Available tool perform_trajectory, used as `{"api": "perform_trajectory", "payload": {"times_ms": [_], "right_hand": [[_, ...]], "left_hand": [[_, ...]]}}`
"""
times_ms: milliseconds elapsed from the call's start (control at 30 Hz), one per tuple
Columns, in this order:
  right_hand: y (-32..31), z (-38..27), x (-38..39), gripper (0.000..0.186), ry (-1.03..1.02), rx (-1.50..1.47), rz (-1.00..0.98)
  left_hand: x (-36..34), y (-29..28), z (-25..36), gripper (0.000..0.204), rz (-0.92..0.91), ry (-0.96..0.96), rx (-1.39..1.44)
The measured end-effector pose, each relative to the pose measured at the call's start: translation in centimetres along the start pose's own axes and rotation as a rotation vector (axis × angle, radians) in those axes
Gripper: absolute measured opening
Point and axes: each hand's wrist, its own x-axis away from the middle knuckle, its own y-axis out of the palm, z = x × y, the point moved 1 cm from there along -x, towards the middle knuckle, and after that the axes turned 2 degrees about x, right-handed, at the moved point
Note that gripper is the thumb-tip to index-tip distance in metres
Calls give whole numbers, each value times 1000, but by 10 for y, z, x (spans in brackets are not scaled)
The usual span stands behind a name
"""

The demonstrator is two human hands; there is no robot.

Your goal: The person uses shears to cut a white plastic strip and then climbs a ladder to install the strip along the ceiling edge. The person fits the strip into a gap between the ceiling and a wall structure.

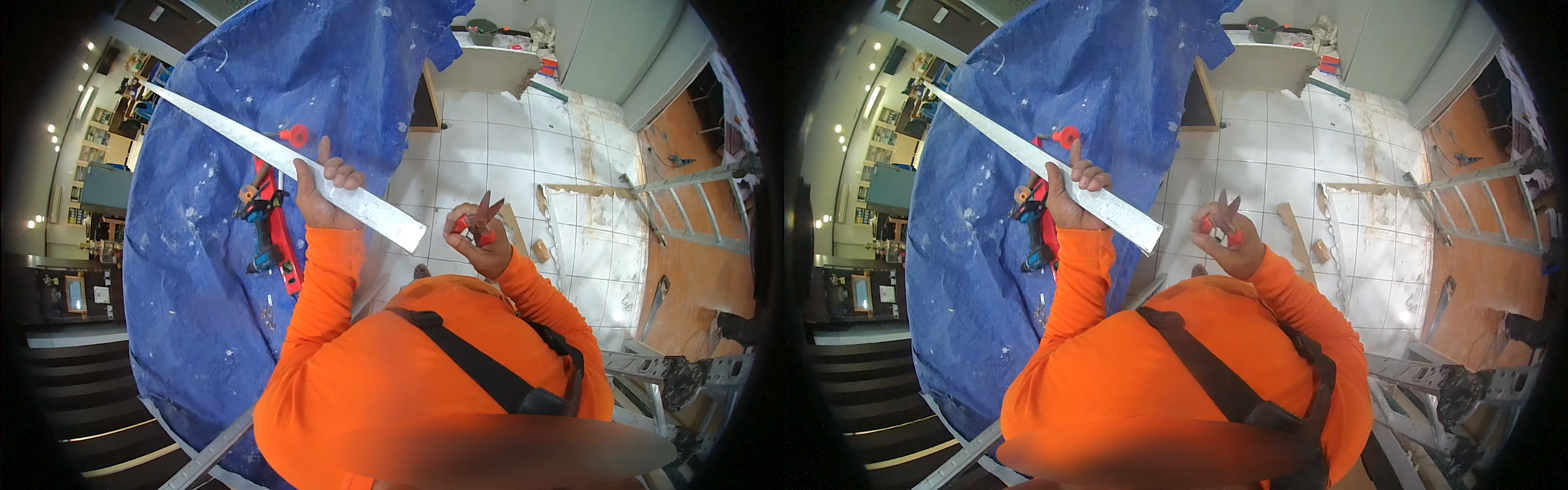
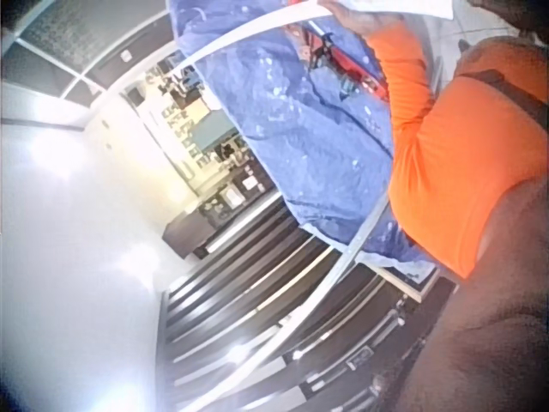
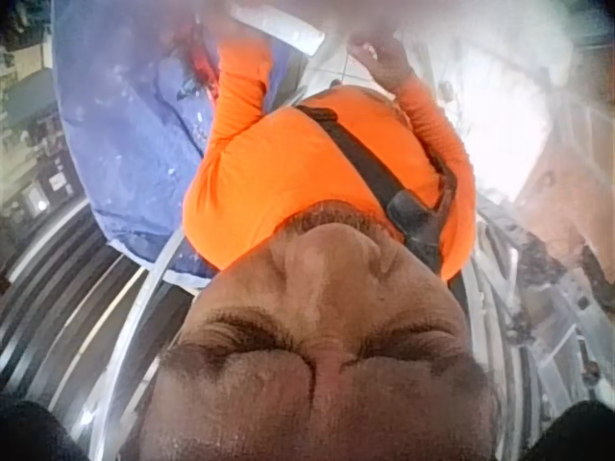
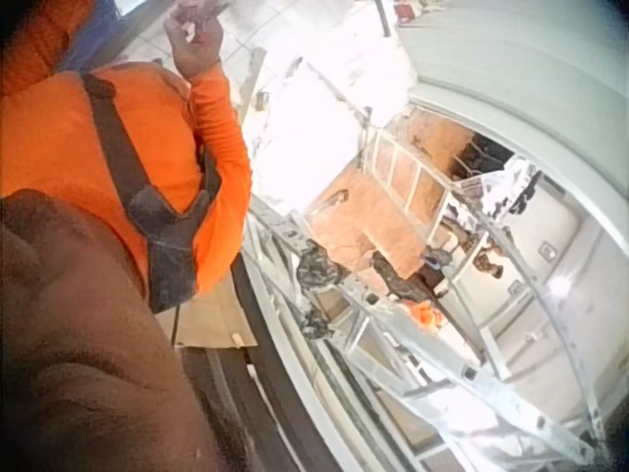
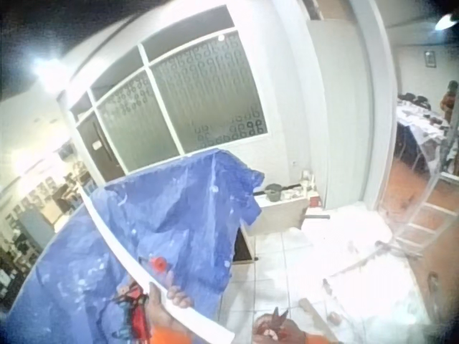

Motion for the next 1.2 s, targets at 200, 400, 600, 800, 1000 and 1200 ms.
{"api": "perform_trajectory", "payload": {"times_ms": [200,400,600,800,1000,1200], "right_hand": [[18,-30,-27,46,-308,-2,60],[21,-36,-36,48,-412,79,64],[24,-32,-43,46,-455,52,81],[26,-27,-43,47,-435,55,89],[32,-20,-42,45,-443,-36,136],[34,-28,-49,38,-496,-51,129]], "left_hand": [[9,-2,4,57,10,-18,16],[10,-10,3,61,-19,-6,-28],[7,-11,3,59,-11,-3,-21],[7,-12,2,59,-21,2,-32],[6,-6,1,59,56,6,-50],[10,8,3,57,25,-13,3]]}}
